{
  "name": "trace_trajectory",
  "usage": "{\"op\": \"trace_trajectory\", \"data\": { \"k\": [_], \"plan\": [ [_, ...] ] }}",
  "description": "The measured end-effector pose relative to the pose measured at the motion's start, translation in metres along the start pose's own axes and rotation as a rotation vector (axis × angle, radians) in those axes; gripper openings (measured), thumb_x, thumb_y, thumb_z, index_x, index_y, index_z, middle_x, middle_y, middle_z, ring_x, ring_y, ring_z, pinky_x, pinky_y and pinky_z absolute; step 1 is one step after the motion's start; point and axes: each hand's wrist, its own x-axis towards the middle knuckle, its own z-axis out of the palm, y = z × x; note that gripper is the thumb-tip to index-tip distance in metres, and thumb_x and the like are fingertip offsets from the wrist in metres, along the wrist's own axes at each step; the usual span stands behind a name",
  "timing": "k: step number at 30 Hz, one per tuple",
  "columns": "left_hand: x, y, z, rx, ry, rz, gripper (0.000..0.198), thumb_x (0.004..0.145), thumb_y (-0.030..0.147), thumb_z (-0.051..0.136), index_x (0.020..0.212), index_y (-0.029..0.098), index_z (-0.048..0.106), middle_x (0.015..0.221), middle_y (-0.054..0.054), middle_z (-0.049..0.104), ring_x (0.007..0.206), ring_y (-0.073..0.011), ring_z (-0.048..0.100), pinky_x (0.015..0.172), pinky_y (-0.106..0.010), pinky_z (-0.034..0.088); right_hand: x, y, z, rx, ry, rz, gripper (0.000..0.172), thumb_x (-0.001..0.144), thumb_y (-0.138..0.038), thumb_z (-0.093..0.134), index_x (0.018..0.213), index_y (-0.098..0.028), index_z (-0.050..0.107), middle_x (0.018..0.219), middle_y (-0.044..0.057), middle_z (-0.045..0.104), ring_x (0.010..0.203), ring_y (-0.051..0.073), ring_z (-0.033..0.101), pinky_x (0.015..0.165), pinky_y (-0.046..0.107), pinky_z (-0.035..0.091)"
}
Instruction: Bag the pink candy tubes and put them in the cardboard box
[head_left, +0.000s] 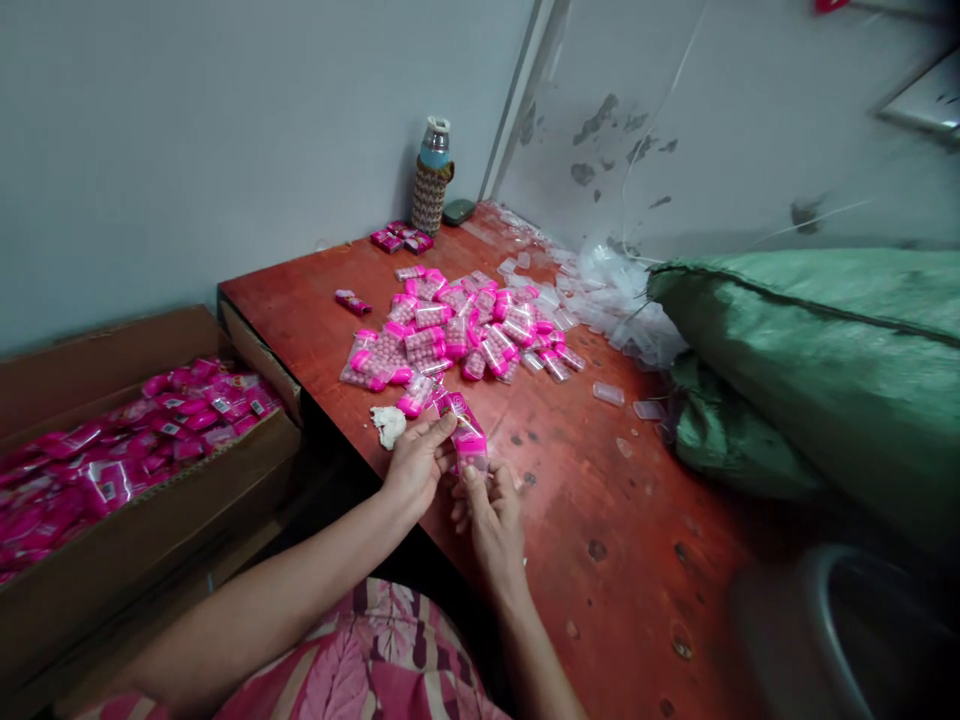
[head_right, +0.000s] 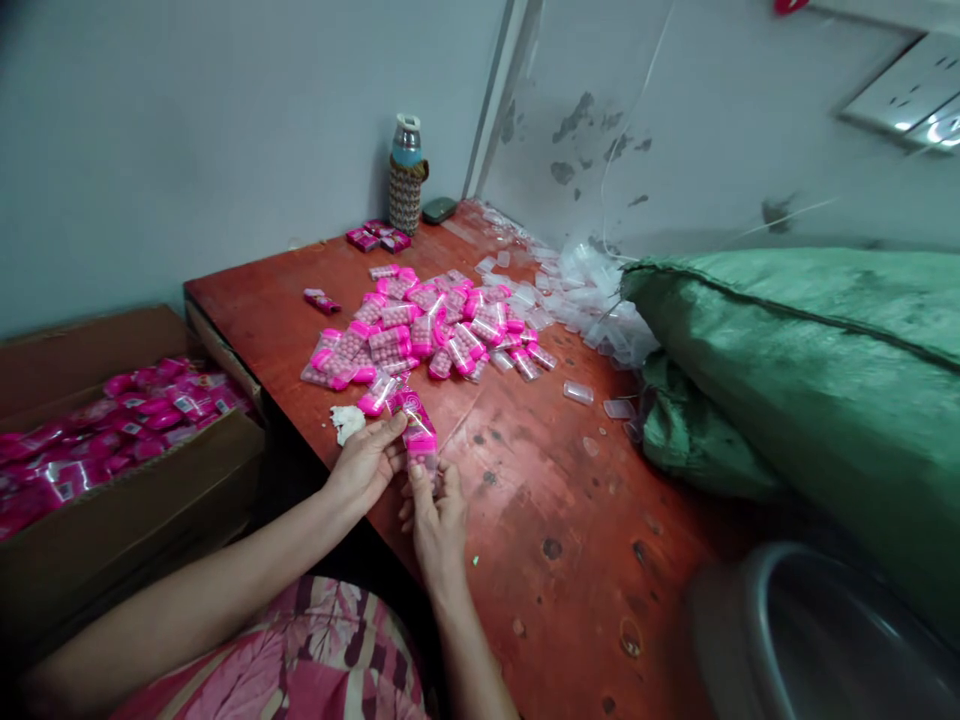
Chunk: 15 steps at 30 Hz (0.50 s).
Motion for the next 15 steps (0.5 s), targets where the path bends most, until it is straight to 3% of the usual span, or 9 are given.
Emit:
{"op": "trace_trajectory", "data": {
  "k": [9,12,15],
  "plan": [
    [-0.0048,0.0100,0.0045,0.200,-0.202,-0.004,0.029,0.062,0.018,0.070,0.086,0.012,0.056,0.068,0.000,0.061,0.050,-0.0079,0.054,0.047,-0.019,0.045,0.0028,0.0031,0.0000,0.067,-0.037,-0.032,0.019,0.081,-0.038,0.050,0.084,-0.021,0.045,0.061,-0.006,0.053,0.039,0.005,0.047,0.033,0.015,0.037],
    [-0.0034,0.0083,0.0047,0.246,-0.188,0.001,0.033,0.058,0.017,0.072,0.087,0.013,0.056,0.066,0.001,0.061,0.049,-0.0081,0.054,0.048,-0.020,0.045,0.0016,0.0066,-0.0011,0.012,-0.002,-0.059,0.020,0.081,-0.039,0.050,0.086,-0.021,0.045,0.061,-0.006,0.054,0.041,0.006,0.048,0.034,0.015,0.038],
    [-0.0026,0.0045,0.0028,0.309,-0.157,-0.079,0.024,0.058,0.023,0.073,0.071,0.010,0.058,0.059,-0.002,0.060,0.048,-0.0098,0.055,0.048,-0.021,0.045,0.0009,0.0091,-0.0021,-0.077,0.046,-0.094,0.021,0.080,-0.039,0.051,0.089,-0.020,0.047,0.058,-0.006,0.053,0.041,0.007,0.048,0.035,0.016,0.038]
  ]
}}
